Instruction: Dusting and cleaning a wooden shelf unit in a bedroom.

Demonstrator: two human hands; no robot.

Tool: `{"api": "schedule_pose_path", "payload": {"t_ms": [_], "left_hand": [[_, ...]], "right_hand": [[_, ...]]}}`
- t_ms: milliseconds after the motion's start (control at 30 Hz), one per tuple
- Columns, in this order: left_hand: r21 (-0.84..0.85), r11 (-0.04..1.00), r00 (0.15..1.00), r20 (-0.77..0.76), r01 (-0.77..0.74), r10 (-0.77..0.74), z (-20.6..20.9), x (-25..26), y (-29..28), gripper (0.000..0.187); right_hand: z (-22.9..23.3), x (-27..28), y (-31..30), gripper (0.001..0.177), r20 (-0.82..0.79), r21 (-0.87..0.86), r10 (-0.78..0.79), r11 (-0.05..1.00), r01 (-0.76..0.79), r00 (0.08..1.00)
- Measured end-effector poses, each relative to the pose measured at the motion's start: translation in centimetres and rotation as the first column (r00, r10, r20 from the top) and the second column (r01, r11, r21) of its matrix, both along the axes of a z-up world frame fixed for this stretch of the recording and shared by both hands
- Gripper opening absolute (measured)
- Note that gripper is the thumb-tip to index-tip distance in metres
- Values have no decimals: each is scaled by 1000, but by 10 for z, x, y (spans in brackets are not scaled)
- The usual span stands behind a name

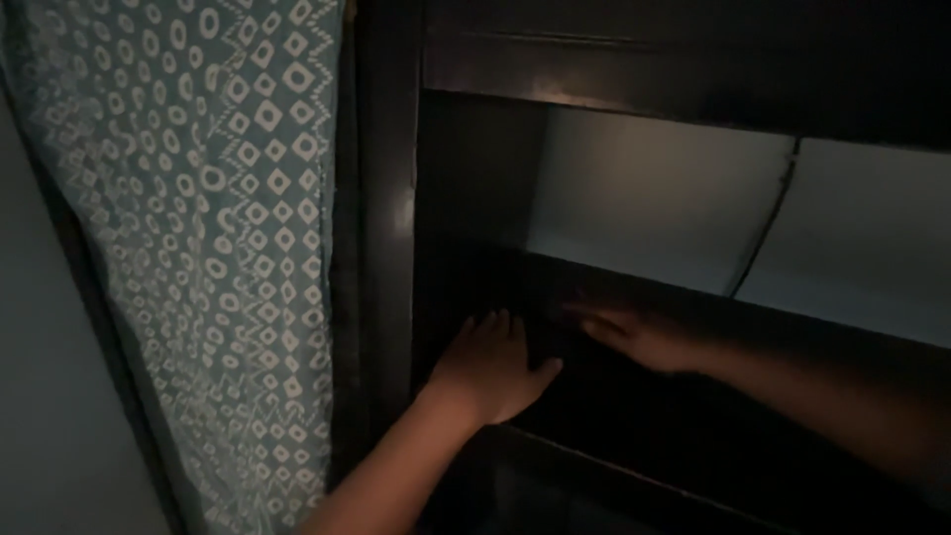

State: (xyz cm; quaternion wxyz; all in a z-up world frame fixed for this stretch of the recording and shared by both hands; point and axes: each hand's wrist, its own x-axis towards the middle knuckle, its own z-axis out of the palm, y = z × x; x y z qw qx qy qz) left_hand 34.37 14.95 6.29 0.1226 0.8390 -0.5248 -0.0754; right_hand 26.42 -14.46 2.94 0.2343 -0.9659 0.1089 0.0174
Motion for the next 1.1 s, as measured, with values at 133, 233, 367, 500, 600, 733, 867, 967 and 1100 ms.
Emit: {"api": "schedule_pose_path", "payload": {"t_ms": [133, 233, 367, 500, 600, 733, 867, 967, 1100], "left_hand": [[-1, 1000, 1000, -14, 9, -9, -8, 9, -7, 90], [5, 1000, 1000, -16, 8, -8, -8, 12, -7, 92], [-14, 999, 999, -40, -30, 29, -10, 10, -4, 93], [-94, 995, 998, -59, -24, 18, -10, 11, -3, 90], [-44, 998, 993, -118, -35, 30, -4, 7, 1, 87], [-95, 995, 998, -49, -38, 33, -7, 4, 2, 84], [-31, 1000, 996, -95, -5, 2, -6, 10, -2, 86], [9, 1000, 1000, -22, 9, -9, -9, 16, -10, 88], [-39, 999, 999, -34, 8, -9, -13, 14, -8, 88]], "right_hand": [[-13, 39, -37, 68, 4, -141, -95, 985, 94, 996], [5, 35, -13, 65, 33, -195, -42, 980, 47, 999], [16, 28, 8, 61, 47, -220, -14, 975, 24, 999], [9, 34, -7, 61, 58, -216, 49, 976, -35, 997], [13, 33, -3, 61, 43, -249, 14, 968, -3, 999], [9, 37, -8, 62, 45, -286, 22, 958, -8, 999], [-10, 77, -61, 58, 111, -340, 68, 940, -26, 991], [-22, 60, -25, 58, 113, -317, 59, 948, -20, 992], [6, 46, 13, 57, 122, -281, 43, 960, -7, 992]]}}
